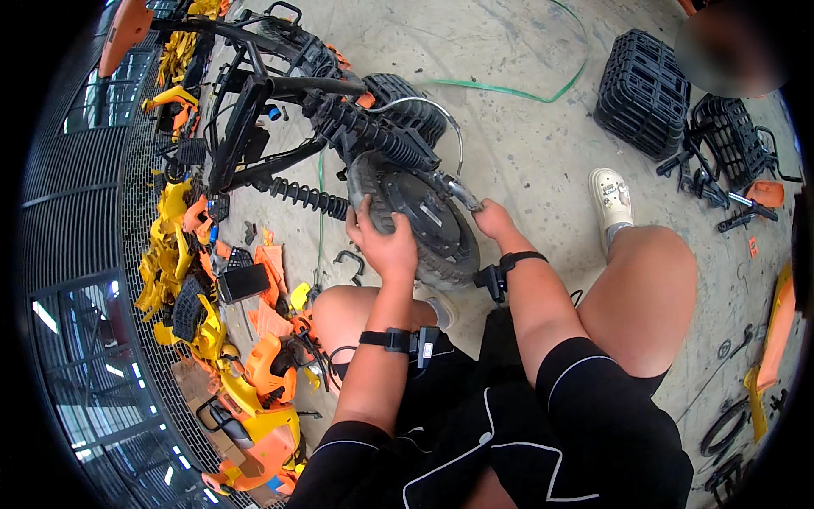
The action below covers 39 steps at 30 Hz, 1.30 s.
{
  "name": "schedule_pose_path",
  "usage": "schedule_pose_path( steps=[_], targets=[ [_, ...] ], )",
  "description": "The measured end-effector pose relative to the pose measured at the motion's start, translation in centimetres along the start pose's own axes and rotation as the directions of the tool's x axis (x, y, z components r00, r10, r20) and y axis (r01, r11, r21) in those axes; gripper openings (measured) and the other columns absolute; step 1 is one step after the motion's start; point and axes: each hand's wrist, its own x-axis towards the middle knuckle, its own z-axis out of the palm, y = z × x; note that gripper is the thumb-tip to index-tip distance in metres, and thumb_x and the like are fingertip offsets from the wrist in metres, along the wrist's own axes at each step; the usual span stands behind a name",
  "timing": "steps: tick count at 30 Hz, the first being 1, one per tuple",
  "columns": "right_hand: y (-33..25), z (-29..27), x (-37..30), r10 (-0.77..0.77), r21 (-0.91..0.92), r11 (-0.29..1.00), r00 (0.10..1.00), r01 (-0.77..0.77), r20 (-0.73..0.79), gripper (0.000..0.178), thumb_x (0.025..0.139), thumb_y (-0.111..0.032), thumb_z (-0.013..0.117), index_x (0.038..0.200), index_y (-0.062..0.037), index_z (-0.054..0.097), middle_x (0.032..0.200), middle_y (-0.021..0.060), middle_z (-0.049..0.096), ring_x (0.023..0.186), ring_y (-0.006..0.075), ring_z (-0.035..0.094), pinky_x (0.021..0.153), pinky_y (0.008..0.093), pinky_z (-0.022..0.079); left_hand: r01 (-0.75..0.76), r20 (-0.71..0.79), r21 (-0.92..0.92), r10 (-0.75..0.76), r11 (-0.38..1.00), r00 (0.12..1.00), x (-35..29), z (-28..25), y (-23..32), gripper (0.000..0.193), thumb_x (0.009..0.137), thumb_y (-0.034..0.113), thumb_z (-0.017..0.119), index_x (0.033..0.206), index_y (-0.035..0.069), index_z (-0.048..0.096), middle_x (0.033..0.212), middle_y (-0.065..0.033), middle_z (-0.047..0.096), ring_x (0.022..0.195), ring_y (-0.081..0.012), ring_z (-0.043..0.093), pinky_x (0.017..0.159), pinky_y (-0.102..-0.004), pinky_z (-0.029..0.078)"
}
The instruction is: The person sits on the floor and uses a wrench to tighten the axle nut on the front wheel of a scooter. They rotate the wheel to check the alignment and continue tightening the nut to secure the wheel in place.
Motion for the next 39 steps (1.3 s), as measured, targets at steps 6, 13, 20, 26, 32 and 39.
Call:
schedule_pose_path(
  steps=[6, 13, 20, 26, 32, 39],
  targets=[
    [-0.1, 0.1, -0.6, 0.026, -0.023, 0.999, 1.000, -0.026, 0.008, 0.042, 0.086, -0.032, 0.061, 0.113, -0.0002, 0.063, 0.113, 0.0273, 0.066, 0.109, 0.0422, 0.062, 0.093, 0.0466, 0.050, 0.015, -0.011, 0.019, -0.015, 1.000, 1.000, -0.7, -0.5, 0.6, 0.054, 0.083, 0.018, 0.065, 0.135, 0.010, 0.053, 0.148, -0.0275, 0.032, 0.135, -0.0442, 0.040, 0.108, -0.0476, 0.040],
    [-0.2, 0.1, -1.3, -0.022, -0.040, 0.999, 1.000, 0.021, -0.019, 0.041, 0.083, -0.027, 0.065, 0.109, 0.0047, 0.060, 0.102, 0.0297, 0.067, 0.100, 0.0435, 0.065, 0.086, 0.0464, 0.051, 0.063, -0.014, 0.052, -0.062, 0.997, 0.998, -0.4, -0.8, 0.9, 0.056, 0.081, 0.020, 0.064, 0.135, 0.011, 0.053, 0.146, -0.0277, 0.035, 0.132, -0.0458, 0.042, 0.105, -0.0493, 0.043],
    [-1.3, -0.4, -3.2, 0.046, -0.118, 0.992, 0.999, -0.045, 0.005, 0.042, 0.083, -0.022, 0.062, 0.115, 0.0036, 0.060, 0.112, 0.0284, 0.066, 0.108, 0.0425, 0.063, 0.091, 0.0460, 0.050, 0.019, -0.038, 0.008, -0.018, 1.000, 0.999, -0.3, -1.0, 0.9, 0.054, 0.081, 0.020, 0.064, 0.134, 0.011, 0.055, 0.145, -0.0279, 0.035, 0.131, -0.0471, 0.044, 0.104, -0.0500, 0.043],
    [-1.6, -0.6, -3.9, 0.067, -0.106, 0.992, 0.997, -0.071, -0.040, 0.039, 0.080, -0.023, 0.062, 0.111, 0.0022, 0.063, 0.107, 0.0272, 0.068, 0.105, 0.0422, 0.064, 0.089, 0.0465, 0.051, 0.054, 0.007, -0.032, -0.054, 0.998, 0.999, -0.6, -0.9, 0.7, 0.055, 0.082, 0.019, 0.066, 0.135, 0.009, 0.053, 0.144, -0.0271, 0.036, 0.135, -0.0425, 0.040, 0.111, -0.0459, 0.036],
    [1.0, 0.9, -3.3, 0.008, -0.110, 0.994, 0.994, -0.020, -0.110, 0.036, 0.077, -0.032, 0.067, 0.092, 0.0005, 0.070, 0.097, 0.0258, 0.070, 0.095, 0.0413, 0.067, 0.083, 0.0473, 0.053, 0.044, -0.014, -0.022, -0.044, 0.999, 0.999, -0.3, -0.9, 0.2, 0.054, 0.080, 0.021, 0.065, 0.133, 0.013, 0.056, 0.146, -0.0264, 0.035, 0.132, -0.0459, 0.043, 0.107, -0.0485, 0.040],
    [2.9, -0.1, -1.3, 0.063, -0.088, 0.995, 0.990, -0.052, 0.128, 0.049, 0.076, -0.037, 0.069, 0.105, 0.0017, 0.069, 0.108, 0.0288, 0.068, 0.105, 0.0421, 0.065, 0.091, 0.0464, 0.051, 0.138, 0.034, -0.030, -0.137, 0.990, 0.990, 0.4, -2.1, 2.1, 0.056, 0.079, 0.023, 0.067, 0.134, 0.017, 0.057, 0.147, -0.0228, 0.037, 0.132, -0.0450, 0.043, 0.105, -0.0474, 0.043]
  ],
)
